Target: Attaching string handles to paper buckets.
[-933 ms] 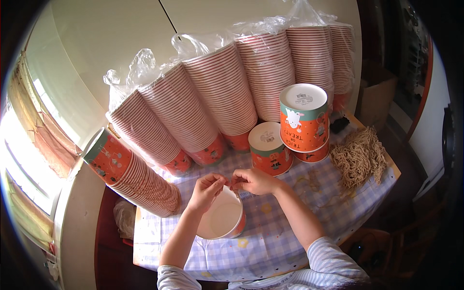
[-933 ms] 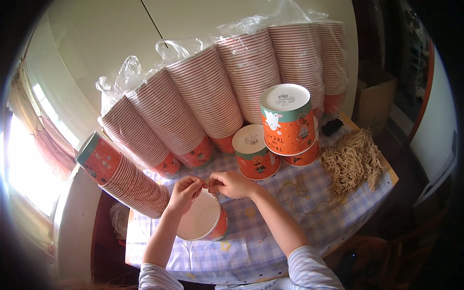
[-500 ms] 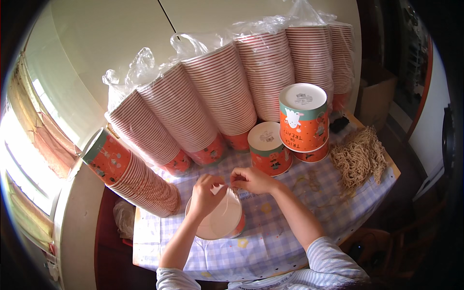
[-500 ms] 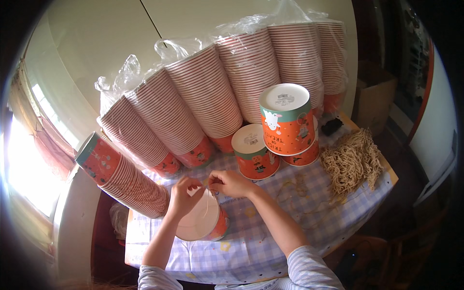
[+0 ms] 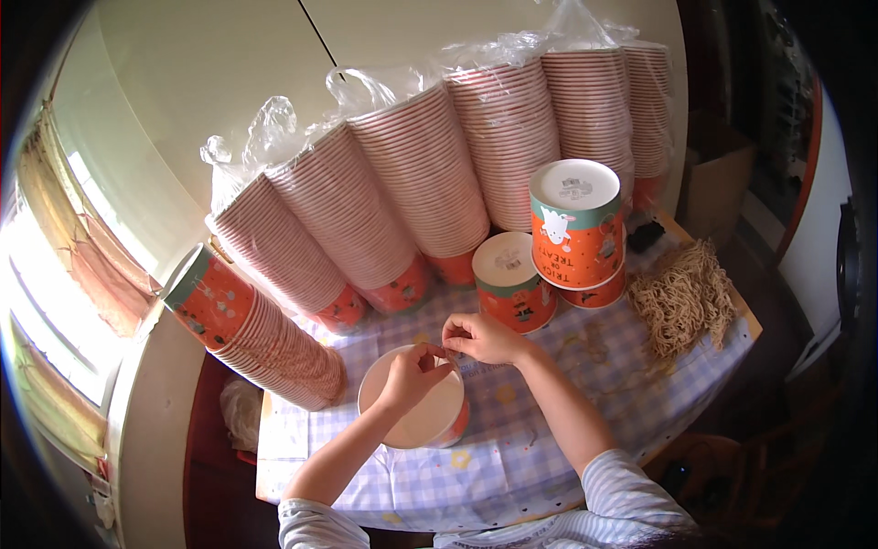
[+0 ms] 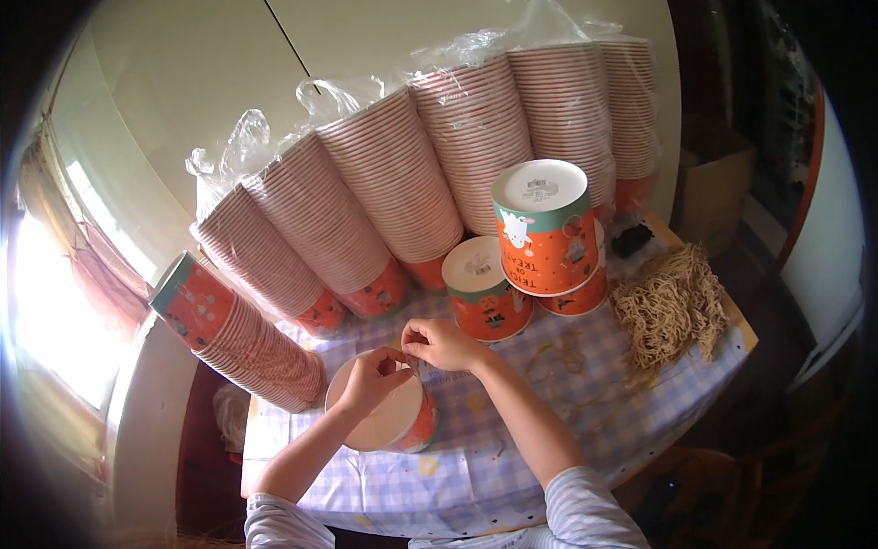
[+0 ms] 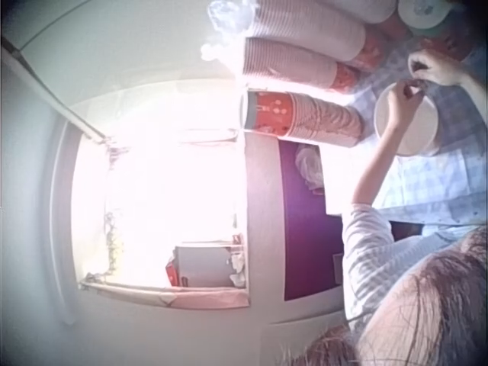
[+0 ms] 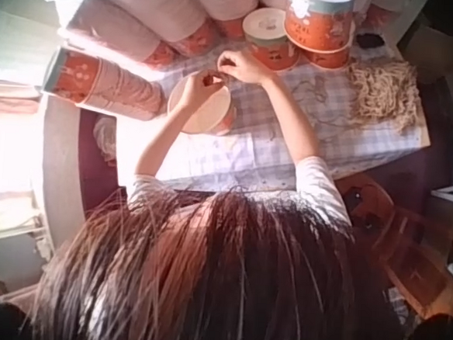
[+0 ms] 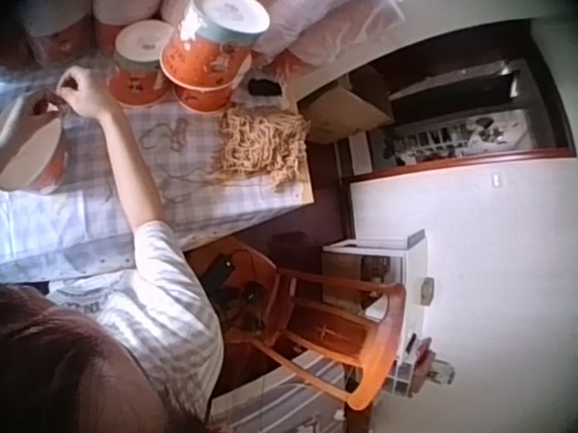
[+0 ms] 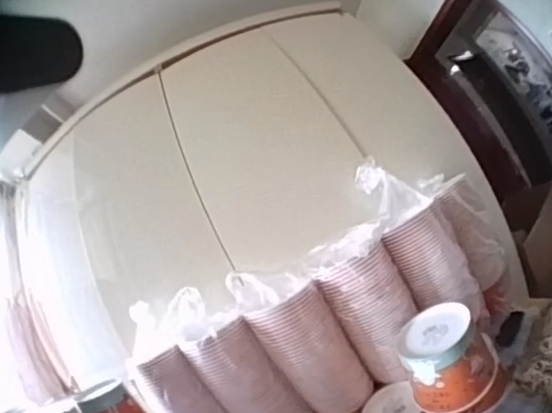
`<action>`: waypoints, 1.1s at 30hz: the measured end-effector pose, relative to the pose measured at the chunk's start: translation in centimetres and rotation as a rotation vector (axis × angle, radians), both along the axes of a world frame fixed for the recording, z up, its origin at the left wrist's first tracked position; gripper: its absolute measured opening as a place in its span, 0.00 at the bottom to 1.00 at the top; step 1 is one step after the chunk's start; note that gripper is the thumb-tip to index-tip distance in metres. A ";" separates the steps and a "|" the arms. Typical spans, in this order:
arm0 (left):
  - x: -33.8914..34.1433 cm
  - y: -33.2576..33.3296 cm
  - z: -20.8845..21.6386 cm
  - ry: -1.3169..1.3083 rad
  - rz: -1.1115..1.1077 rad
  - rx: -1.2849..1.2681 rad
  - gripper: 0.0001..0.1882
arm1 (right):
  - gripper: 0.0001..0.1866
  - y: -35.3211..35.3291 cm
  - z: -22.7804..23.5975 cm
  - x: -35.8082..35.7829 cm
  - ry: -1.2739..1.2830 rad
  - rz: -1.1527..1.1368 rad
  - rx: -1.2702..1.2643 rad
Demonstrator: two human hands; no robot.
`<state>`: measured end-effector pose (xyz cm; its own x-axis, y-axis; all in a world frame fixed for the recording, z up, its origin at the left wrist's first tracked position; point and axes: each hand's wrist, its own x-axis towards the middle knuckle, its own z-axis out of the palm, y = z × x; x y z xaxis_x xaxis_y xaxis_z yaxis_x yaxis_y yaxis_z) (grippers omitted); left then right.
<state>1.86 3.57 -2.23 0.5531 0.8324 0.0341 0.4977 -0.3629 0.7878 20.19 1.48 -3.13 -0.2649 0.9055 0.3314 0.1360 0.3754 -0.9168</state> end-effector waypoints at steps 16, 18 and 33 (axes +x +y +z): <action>-0.1 0.2 -0.1 -0.405 0.039 -0.488 0.05 | 0.05 0.0 -0.1 0.1 0.047 0.006 0.021; -0.1 0.1 0.1 -0.452 0.030 -0.496 0.05 | 0.05 0.1 -0.2 0.1 0.030 0.009 0.017; -0.2 0.3 0.5 -0.679 0.010 -0.589 0.04 | 0.06 -0.3 0.7 -0.3 0.047 -0.040 0.086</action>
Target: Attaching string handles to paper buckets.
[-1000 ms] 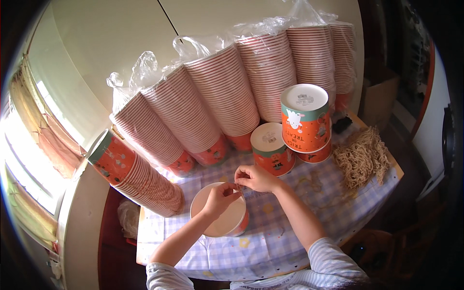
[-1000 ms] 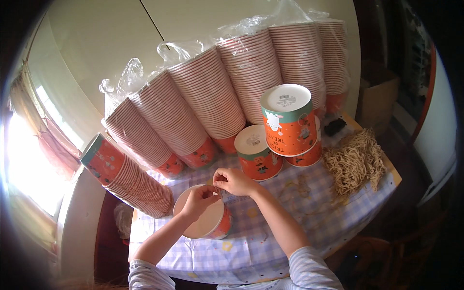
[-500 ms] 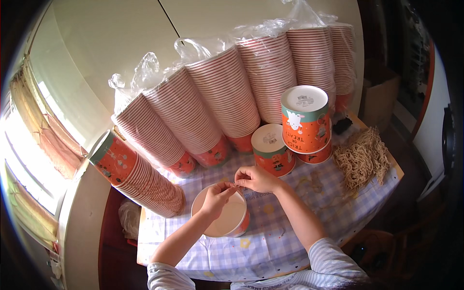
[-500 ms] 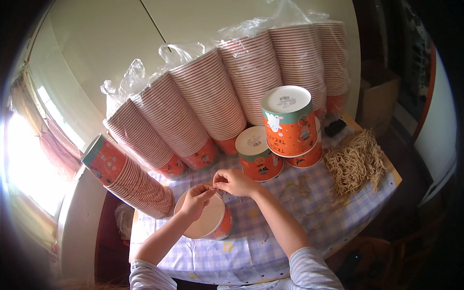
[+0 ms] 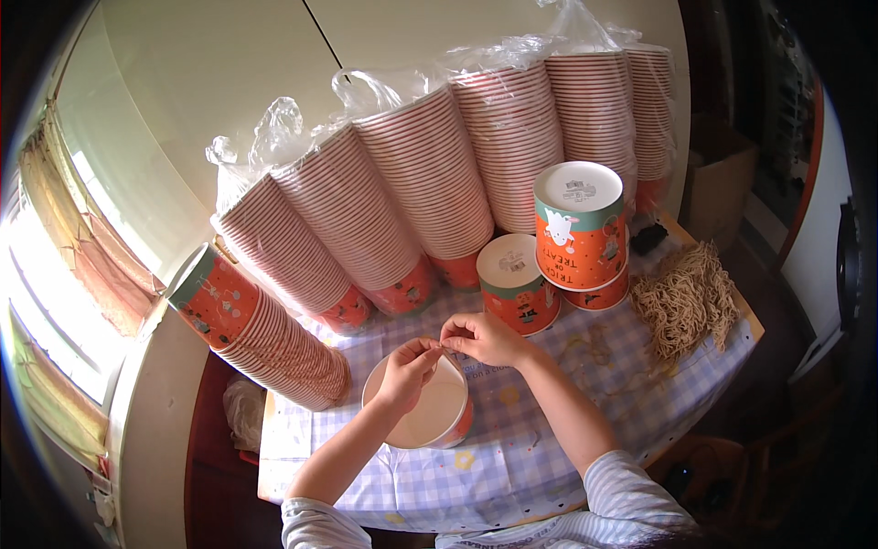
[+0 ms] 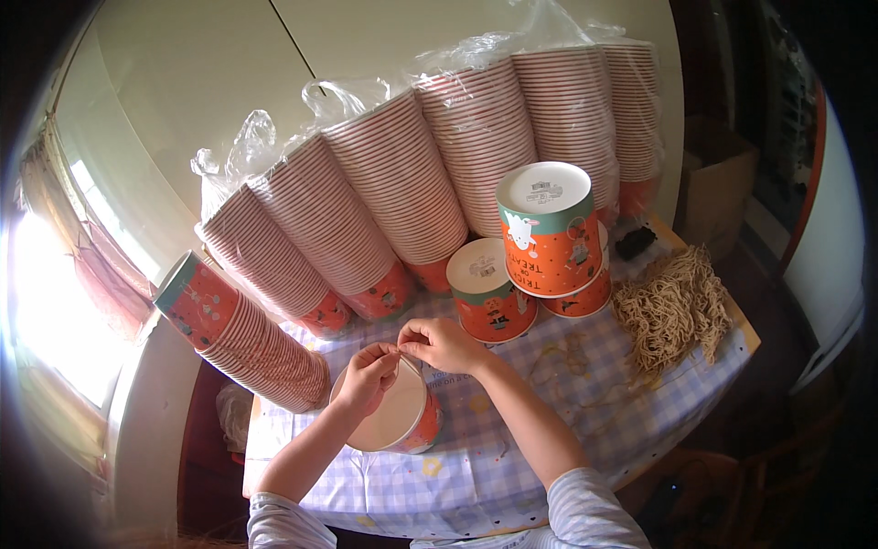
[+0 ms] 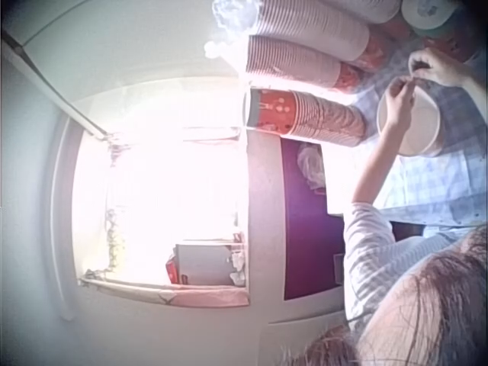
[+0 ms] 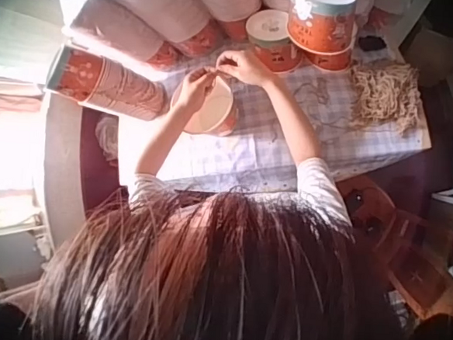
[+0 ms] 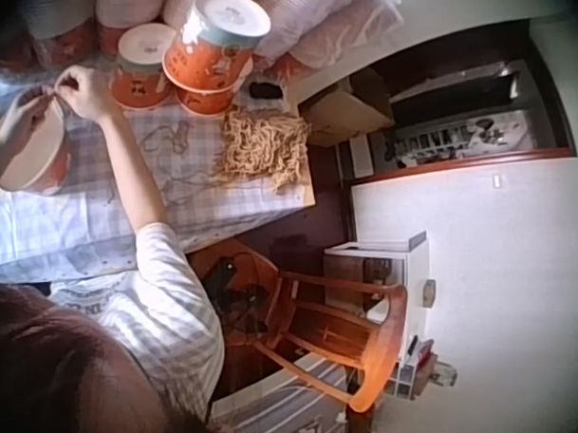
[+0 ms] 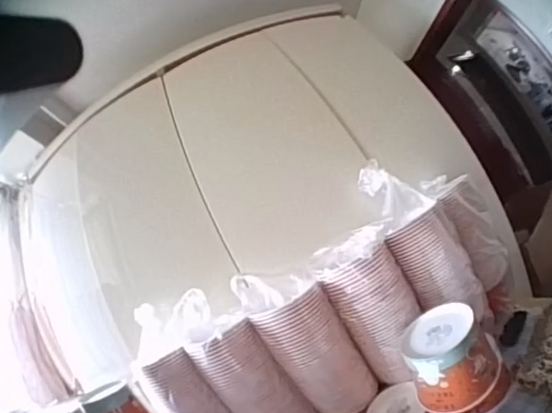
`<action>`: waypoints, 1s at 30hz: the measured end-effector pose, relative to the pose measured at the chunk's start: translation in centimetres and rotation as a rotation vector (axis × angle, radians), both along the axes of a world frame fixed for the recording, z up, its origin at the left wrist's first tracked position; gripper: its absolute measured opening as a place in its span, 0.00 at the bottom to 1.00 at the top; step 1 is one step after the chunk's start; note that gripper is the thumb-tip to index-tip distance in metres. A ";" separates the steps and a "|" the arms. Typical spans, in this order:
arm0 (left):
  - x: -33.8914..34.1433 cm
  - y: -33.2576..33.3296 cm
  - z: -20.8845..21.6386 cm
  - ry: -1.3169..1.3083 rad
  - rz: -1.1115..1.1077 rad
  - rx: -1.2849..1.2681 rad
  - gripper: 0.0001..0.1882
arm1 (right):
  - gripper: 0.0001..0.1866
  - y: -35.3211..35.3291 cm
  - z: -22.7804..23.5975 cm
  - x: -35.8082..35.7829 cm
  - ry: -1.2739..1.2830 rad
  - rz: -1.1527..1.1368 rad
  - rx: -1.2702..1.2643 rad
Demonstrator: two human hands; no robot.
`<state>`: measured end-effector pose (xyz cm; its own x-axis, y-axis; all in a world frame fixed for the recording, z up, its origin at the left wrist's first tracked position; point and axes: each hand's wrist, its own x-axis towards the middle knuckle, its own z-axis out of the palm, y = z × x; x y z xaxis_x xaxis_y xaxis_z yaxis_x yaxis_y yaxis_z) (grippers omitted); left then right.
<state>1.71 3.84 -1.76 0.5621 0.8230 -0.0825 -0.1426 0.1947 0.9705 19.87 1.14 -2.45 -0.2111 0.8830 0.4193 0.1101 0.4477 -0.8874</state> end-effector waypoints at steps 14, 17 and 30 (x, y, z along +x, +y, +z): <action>0.0 0.0 -0.2 0.068 -0.016 0.007 0.06 | 0.05 0.4 -0.8 0.1 -0.063 0.075 0.113; -0.1 -0.1 -0.3 0.122 0.017 0.061 0.06 | 0.05 0.3 -0.8 0.0 -0.063 0.070 0.106; -0.8 -0.7 0.5 0.601 0.183 0.724 0.10 | 0.07 1.3 -2.2 -0.5 0.108 0.184 0.030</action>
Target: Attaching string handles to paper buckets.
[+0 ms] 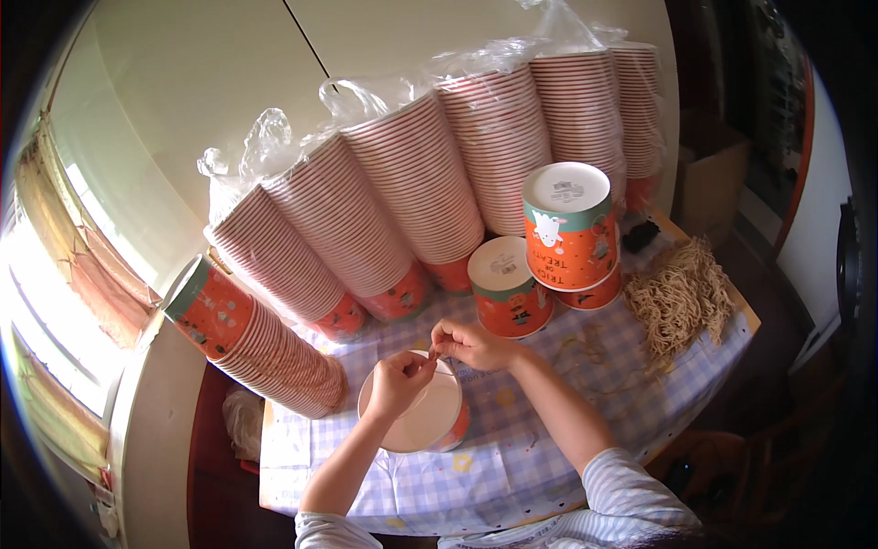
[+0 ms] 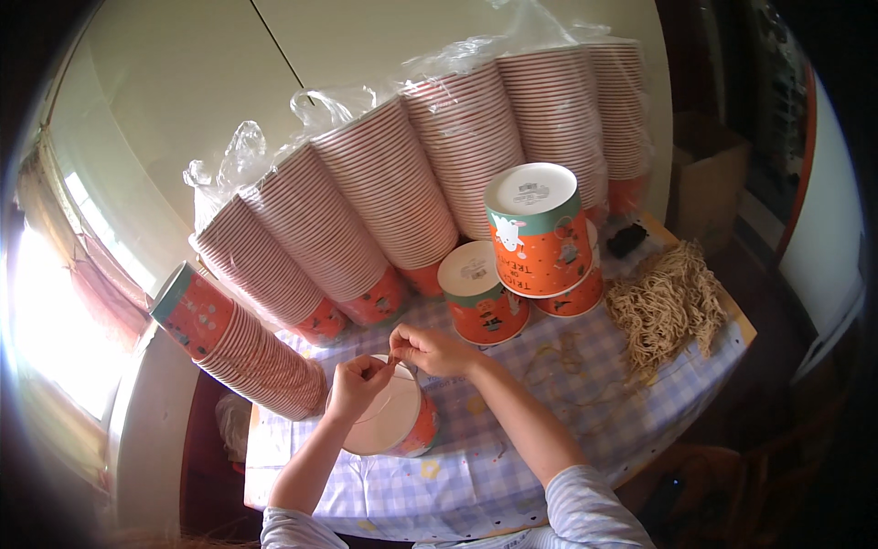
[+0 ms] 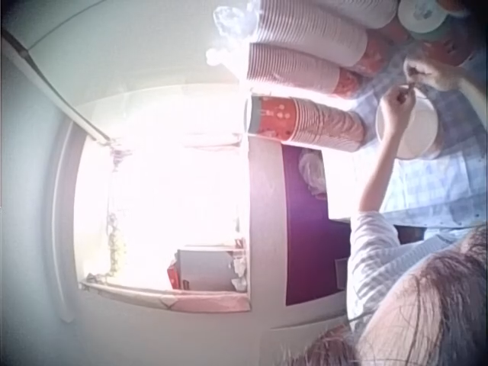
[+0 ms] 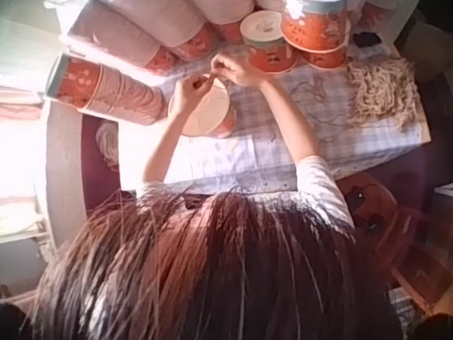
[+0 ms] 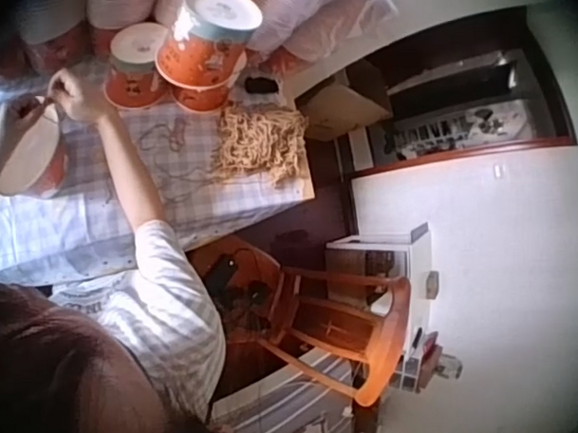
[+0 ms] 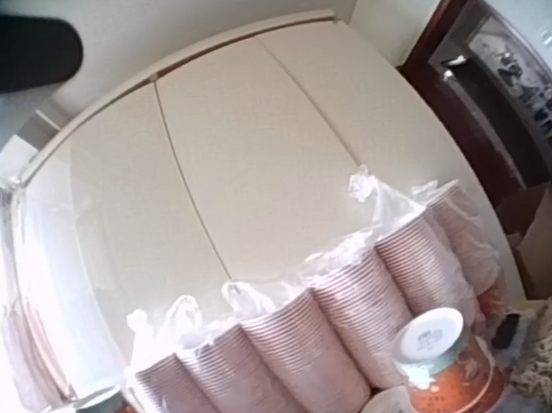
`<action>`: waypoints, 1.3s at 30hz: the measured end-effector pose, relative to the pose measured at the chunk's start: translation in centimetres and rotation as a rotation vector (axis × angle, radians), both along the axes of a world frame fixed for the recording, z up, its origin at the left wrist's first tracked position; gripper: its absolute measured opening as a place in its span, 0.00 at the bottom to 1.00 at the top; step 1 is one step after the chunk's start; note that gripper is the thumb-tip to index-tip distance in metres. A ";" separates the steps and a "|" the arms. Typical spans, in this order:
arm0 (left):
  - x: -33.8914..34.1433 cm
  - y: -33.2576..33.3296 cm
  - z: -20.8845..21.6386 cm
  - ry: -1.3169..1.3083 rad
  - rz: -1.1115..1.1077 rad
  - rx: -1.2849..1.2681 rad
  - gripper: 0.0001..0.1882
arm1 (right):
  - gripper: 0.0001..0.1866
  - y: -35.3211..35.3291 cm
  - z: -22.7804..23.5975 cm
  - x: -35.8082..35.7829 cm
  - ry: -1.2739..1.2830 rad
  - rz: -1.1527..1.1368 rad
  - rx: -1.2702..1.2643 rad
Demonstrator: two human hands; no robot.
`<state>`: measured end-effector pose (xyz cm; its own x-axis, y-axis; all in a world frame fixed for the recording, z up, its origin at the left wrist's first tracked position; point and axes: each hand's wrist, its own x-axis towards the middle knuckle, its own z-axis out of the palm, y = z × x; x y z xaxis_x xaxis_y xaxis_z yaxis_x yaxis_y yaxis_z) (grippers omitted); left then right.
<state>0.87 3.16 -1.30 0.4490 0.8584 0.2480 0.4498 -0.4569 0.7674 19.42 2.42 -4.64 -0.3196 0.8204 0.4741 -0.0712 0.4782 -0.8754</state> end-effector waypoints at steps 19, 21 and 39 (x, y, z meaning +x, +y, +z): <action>-6.5 -6.5 4.2 0.684 -0.360 0.564 0.05 | 0.06 -1.7 1.7 -0.7 -0.269 0.051 0.006; -8.2 -6.1 4.8 0.712 -0.380 0.550 0.05 | 0.05 -2.3 2.8 -1.1 -0.362 0.100 0.042; -5.8 -5.0 1.4 0.300 -0.150 -0.010 0.12 | 0.03 -3.2 2.4 -5.0 -0.311 0.140 0.030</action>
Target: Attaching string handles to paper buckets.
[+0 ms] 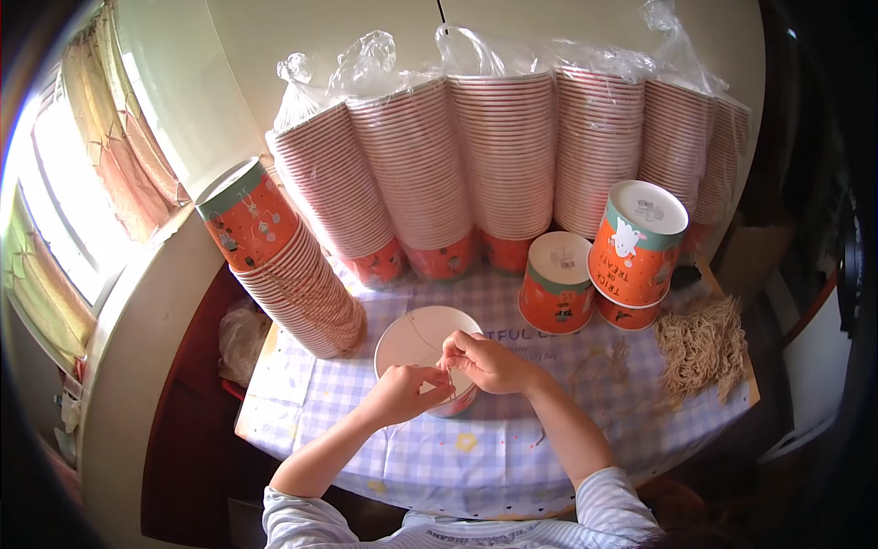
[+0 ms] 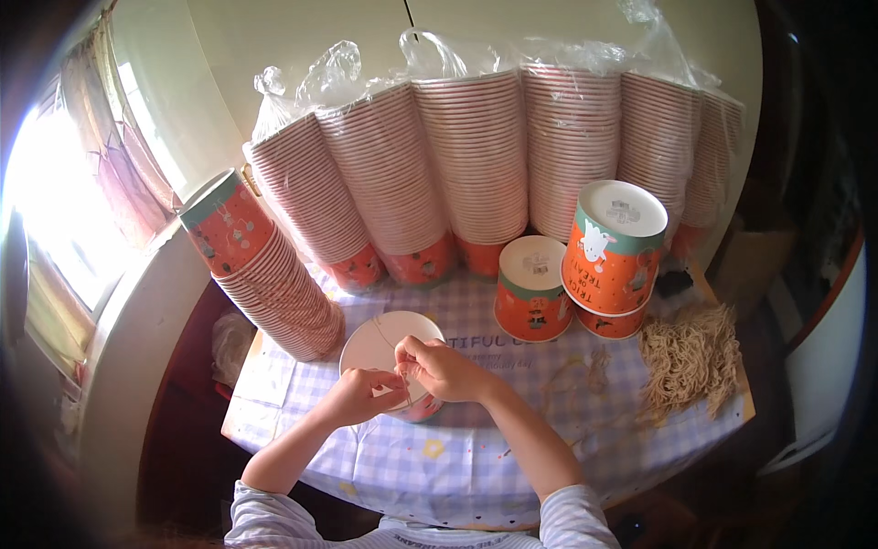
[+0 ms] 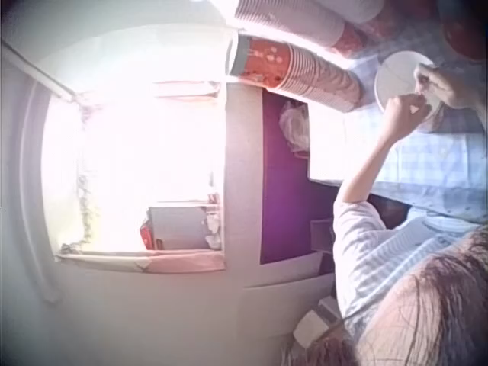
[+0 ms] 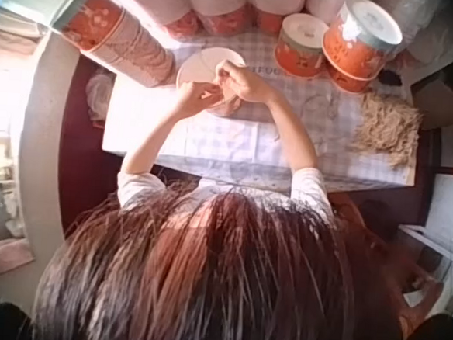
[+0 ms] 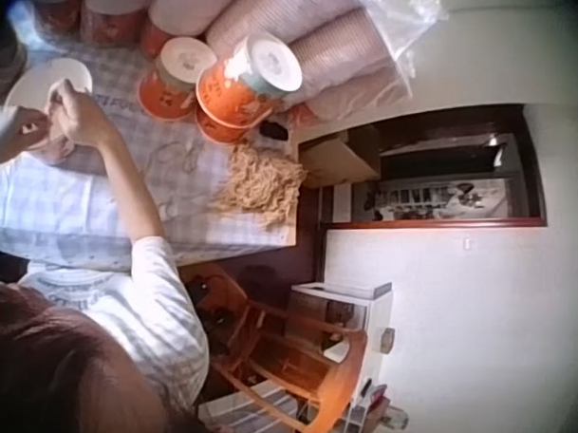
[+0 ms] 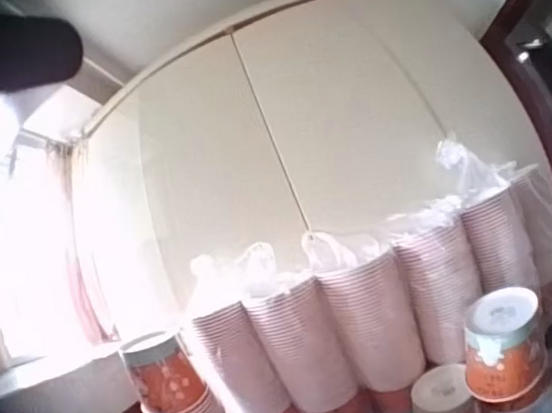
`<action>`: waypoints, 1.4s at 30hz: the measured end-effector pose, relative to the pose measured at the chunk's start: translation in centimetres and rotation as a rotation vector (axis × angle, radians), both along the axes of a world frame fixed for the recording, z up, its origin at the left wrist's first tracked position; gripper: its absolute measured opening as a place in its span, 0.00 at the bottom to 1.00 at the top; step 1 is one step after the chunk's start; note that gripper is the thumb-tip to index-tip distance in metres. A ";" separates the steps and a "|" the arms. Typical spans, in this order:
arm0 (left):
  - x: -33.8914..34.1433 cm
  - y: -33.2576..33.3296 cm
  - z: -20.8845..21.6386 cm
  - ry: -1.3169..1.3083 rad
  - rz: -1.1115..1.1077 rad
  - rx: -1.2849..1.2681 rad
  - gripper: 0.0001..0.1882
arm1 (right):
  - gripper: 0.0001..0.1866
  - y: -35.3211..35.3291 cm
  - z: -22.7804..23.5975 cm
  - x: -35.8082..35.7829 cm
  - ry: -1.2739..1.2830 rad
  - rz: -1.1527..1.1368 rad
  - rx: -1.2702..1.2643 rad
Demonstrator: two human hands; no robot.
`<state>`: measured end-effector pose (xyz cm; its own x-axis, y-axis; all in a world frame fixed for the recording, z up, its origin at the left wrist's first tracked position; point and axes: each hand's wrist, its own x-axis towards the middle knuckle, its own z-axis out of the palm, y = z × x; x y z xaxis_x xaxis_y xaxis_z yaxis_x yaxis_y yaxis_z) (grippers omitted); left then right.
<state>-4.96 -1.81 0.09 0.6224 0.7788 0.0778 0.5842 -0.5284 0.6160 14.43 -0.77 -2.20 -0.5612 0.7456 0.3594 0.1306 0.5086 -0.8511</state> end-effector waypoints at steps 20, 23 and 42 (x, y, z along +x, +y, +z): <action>-0.1 1.5 -1.3 -0.594 0.086 -0.679 0.07 | 0.04 0.1 0.2 0.6 0.027 -0.029 -0.049; 0.1 1.5 -1.5 -0.670 0.061 -0.640 0.06 | 0.05 0.0 0.2 0.5 0.022 -0.031 -0.044; 0.8 0.9 -1.3 -0.961 0.133 -0.689 0.06 | 0.05 0.0 0.4 0.7 -0.028 -0.055 -0.037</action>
<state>-4.13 -0.86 -1.21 0.4491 0.8934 0.0080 -0.2468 0.1154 0.9622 15.14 -0.79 -1.80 -0.5285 0.7879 0.3161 0.1813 0.4685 -0.8647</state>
